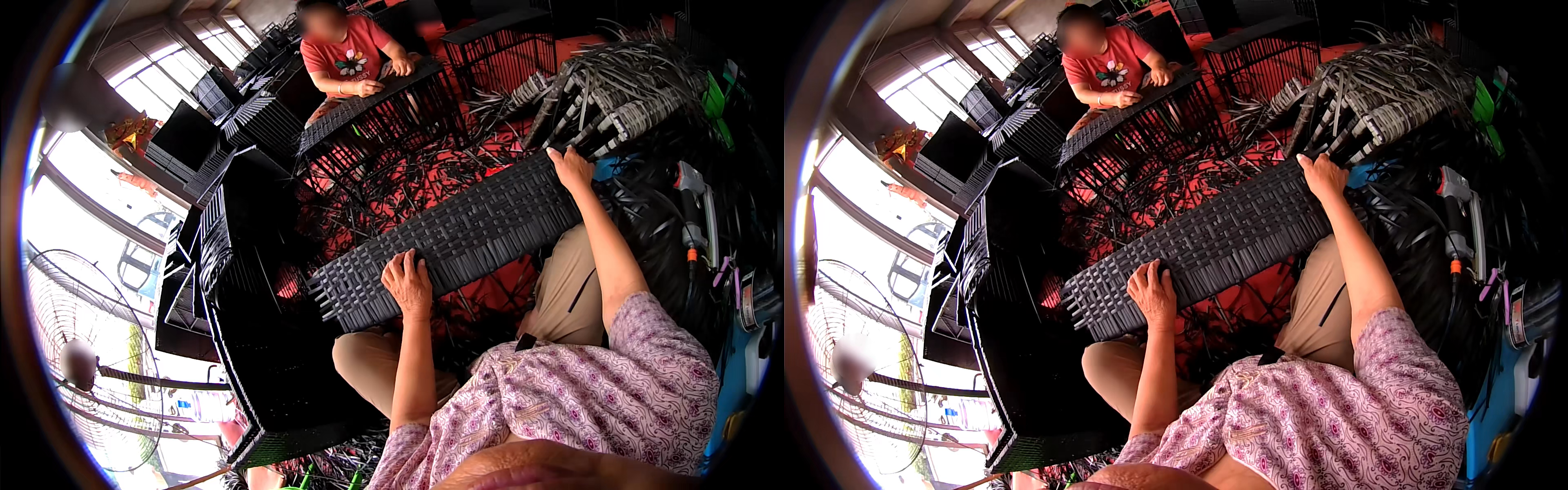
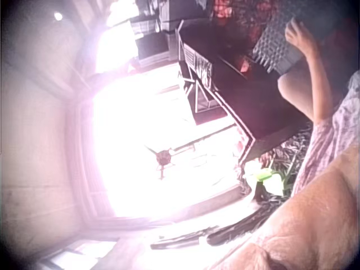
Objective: The person weaves a black plastic basket by hand, interlacing black plastic strips into a pre-existing frame. They repeatedly adjust the basket's position and pull the strips tight to maintain the weave pattern.
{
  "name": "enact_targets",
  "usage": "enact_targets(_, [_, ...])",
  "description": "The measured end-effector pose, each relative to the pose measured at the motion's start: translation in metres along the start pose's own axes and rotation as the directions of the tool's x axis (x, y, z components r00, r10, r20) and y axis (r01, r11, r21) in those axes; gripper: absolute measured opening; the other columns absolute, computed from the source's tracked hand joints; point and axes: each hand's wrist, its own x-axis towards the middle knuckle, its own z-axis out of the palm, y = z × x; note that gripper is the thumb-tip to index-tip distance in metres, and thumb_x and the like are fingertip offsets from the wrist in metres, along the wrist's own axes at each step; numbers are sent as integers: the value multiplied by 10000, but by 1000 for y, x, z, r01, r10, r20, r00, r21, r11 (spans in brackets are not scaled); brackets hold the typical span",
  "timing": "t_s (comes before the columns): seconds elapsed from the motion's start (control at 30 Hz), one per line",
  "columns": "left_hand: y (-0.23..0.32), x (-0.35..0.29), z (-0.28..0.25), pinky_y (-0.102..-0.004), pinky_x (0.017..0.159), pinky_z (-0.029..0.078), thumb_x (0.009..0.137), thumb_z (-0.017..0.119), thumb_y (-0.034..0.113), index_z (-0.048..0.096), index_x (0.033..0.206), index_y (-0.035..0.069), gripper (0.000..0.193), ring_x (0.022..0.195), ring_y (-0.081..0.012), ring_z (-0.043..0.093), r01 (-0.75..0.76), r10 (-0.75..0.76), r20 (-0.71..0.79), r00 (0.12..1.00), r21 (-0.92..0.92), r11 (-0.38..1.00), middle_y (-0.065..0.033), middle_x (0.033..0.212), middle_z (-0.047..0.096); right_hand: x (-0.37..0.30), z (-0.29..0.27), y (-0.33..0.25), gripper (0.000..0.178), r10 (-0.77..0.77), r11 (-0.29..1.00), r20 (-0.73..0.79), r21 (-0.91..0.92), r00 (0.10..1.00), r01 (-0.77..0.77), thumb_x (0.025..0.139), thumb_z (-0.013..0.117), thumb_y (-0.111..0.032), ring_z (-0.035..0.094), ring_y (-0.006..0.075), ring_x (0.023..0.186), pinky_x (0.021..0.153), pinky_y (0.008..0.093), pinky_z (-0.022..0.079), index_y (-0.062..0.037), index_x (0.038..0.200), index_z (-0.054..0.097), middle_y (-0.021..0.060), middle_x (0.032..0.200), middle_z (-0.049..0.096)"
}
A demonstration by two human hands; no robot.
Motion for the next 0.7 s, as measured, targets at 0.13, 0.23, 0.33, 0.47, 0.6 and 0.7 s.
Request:
enact_targets(0.13, [-5, -1, 1, -445, 1021, 356, 877, 663, 202, 637, 1170, 106, 309, 1140, -295, 514, -5, 6, -17, 1000, 27, 1000, -84, 1163, 568, 11, 3, 9, 884, -48, 995, 128, 93, 991, 36, 881, 386, -745, 591, 452, 1122, 957, 531, 442, 56, 1153, 641, 320, 1146, 635])
enact_targets(0.23, [-18, -3, 8, -443, 1017, 350, 891, 635, 235, 638, 1156, 121, 288, 1146, -304, 517, -1, 2, -22, 1000, 30, 1000, -101, 1174, 582, 3, 6, 19, 894, -136, 978, 139, 174, 981, 111, 870, 399, -757, 591, 462, 1099, 947, 498, 457, 79, 1023, 674, 330, 1111, 635])
enact_targets(0.33, [-33, -14, 12, -451, 1011, 351, 903, 619, 250, 641, 1158, 125, 285, 1147, -314, 517, 24, -24, -7, 1000, 42, 999, -109, 1178, 593, -24, -6, 26, 896, -187, 981, 257, 96, 948, 167, 843, 431, -775, 607, 468, 1052, 892, 508, 473, 80, 954, 678, 339, 1048, 640])
enact_targets(0.47, [-30, -30, -1, -441, 1008, 351, 887, 626, 222, 638, 1140, 119, 274, 1181, -292, 515, 188, -198, 48, 979, 164, 968, -89, 1211, 592, -64, 12, 47, 872, -287, 957, 190, 100, 939, 272, 838, 468, -762, 626, 479, 968, 848, 510, 486, 90, 824, 647, 337, 936, 650])
enact_targets(0.6, [10, -36, -20, -411, 1003, 349, 882, 638, 206, 660, 1078, 104, 222, 1111, -273, 563, 84, -86, 25, 996, 72, 994, -56, 1142, 635, -101, 11, 45, 857, -294, 955, 197, 110, 935, 277, 852, 478, -754, 627, 480, 957, 837, 509, 487, 88, 862, 633, 325, 921, 656])
enact_targets(0.7, [27, -48, -9, -414, 1005, 351, 883, 670, 218, 673, 1096, 128, 231, 1140, -246, 554, 17, -16, 109, 994, -5, 1000, -41, 1166, 638, -110, 7, 43, 852, -286, 958, 221, 98, 933, 270, 861, 480, -744, 632, 475, 944, 833, 510, 488, 95, 869, 626, 334, 910, 651])
